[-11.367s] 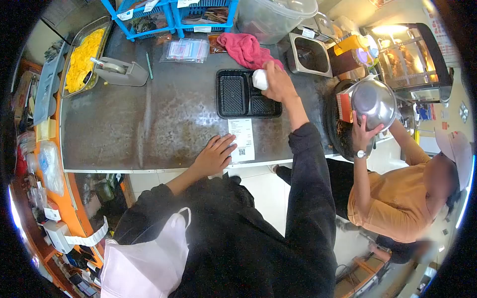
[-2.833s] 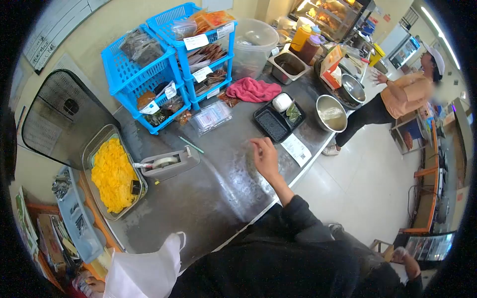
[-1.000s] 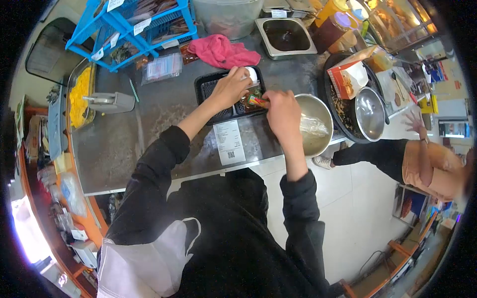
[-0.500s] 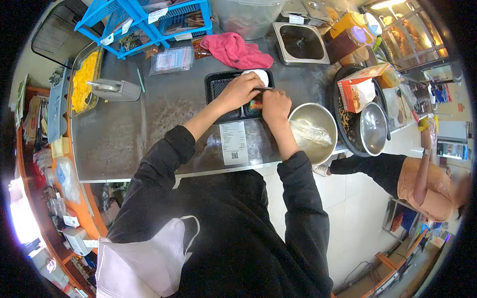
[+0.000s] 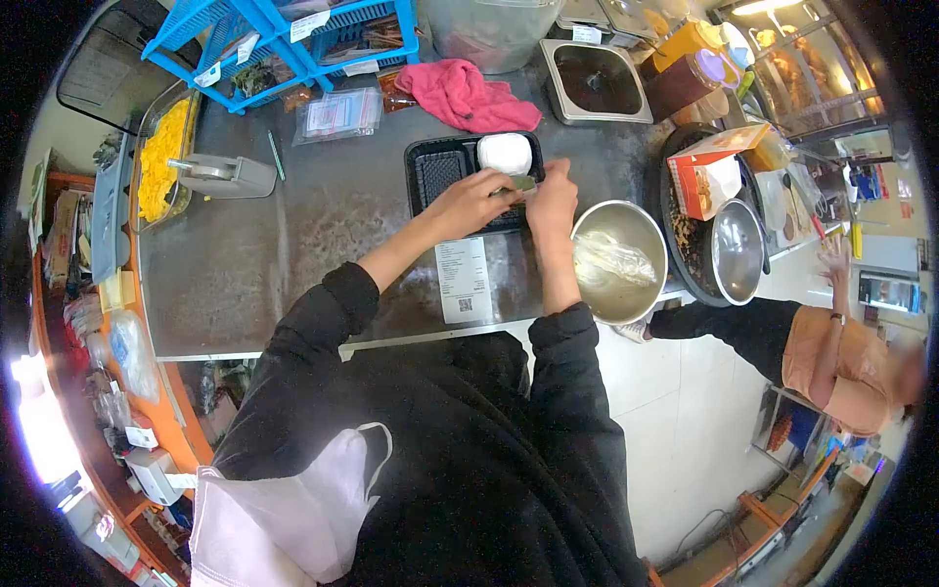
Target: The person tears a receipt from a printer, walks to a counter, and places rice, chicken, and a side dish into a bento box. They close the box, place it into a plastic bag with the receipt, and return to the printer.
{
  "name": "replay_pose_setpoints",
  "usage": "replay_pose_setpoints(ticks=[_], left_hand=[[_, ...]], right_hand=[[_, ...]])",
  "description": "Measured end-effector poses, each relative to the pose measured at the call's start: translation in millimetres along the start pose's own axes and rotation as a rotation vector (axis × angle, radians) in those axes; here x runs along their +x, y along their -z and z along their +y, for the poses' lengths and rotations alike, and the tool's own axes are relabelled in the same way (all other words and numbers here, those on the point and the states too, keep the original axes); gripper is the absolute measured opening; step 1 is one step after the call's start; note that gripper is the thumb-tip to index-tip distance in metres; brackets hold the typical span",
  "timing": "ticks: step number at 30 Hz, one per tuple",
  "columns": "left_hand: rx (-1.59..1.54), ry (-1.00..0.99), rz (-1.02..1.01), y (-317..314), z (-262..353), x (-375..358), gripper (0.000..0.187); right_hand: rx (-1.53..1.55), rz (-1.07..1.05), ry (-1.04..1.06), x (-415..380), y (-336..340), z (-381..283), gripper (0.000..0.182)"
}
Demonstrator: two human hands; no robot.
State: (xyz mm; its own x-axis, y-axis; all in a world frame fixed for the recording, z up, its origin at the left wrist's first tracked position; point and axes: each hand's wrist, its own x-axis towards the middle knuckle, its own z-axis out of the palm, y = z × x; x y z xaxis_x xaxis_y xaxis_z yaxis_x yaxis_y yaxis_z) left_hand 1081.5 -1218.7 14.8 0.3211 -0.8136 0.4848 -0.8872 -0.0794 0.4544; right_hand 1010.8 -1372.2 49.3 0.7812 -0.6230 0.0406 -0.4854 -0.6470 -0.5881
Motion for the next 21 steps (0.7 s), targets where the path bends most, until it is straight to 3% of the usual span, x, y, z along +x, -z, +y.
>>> replay_pose_setpoints(ticks=[8,14,18,21], left_hand=[[0.244,-0.166,-0.178,5,-6,8,0.024],[0.411,-0.153,-0.152,-10,-2,18,0.013],[0.475,-0.203,-0.175,-13,3,18,0.013],[0.462,-0.241,-0.152,-10,2,14,0.015]], right_hand=[[0.289,-0.088,-0.129,-5,5,10,0.035],[0.149,0.145,0.137,-48,3,-7,0.033],[0.227,0.069,0.143,-74,-6,4,0.031],[0.284,0.132,0.235,-81,-10,-1,0.037]])
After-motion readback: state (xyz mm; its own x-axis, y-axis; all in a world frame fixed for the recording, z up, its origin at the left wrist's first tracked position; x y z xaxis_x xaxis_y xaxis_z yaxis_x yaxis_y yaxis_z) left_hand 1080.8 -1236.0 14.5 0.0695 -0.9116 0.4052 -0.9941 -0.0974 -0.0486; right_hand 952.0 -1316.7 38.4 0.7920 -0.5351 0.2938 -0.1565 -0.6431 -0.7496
